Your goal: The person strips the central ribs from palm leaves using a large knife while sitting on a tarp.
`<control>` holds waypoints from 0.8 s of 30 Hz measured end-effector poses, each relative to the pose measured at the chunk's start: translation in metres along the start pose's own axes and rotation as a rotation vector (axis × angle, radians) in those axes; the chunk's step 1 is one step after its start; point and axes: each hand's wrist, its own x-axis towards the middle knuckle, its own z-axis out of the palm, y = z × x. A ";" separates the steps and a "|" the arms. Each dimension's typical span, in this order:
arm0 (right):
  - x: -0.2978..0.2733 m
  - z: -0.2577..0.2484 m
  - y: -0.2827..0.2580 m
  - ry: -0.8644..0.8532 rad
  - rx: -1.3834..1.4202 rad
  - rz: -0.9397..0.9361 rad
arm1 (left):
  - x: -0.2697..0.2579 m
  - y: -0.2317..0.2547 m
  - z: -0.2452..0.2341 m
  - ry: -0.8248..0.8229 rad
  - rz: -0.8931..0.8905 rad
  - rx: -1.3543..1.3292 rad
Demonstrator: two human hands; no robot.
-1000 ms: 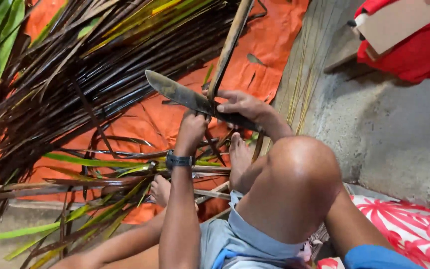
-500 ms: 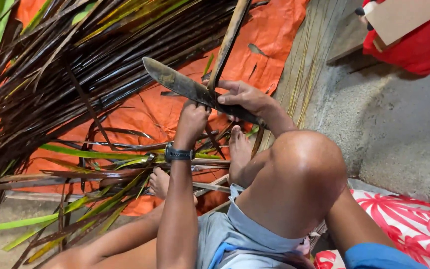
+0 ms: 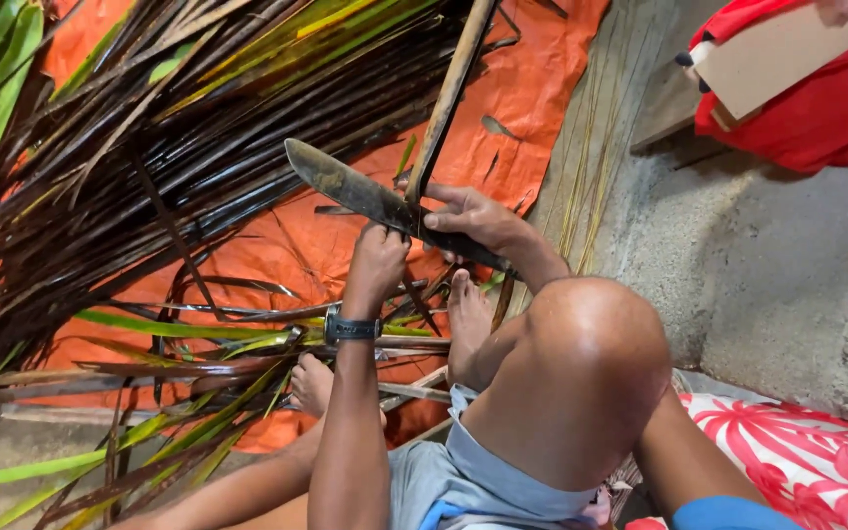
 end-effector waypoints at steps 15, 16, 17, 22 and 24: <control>0.002 -0.005 0.004 0.046 0.001 0.005 | -0.028 0.103 -0.022 -0.033 -0.110 0.054; 0.002 -0.005 0.003 0.046 0.000 0.003 | -0.028 0.107 -0.022 -0.033 -0.109 0.055; 0.002 -0.005 0.003 0.056 0.015 0.010 | -0.029 0.111 -0.022 -0.044 -0.118 0.019; 0.001 -0.001 -0.006 0.073 -0.004 0.015 | -0.034 0.122 -0.025 -0.051 -0.126 -0.033; 0.002 -0.001 -0.008 0.064 -0.035 0.005 | -0.040 0.139 -0.026 -0.032 -0.086 -0.073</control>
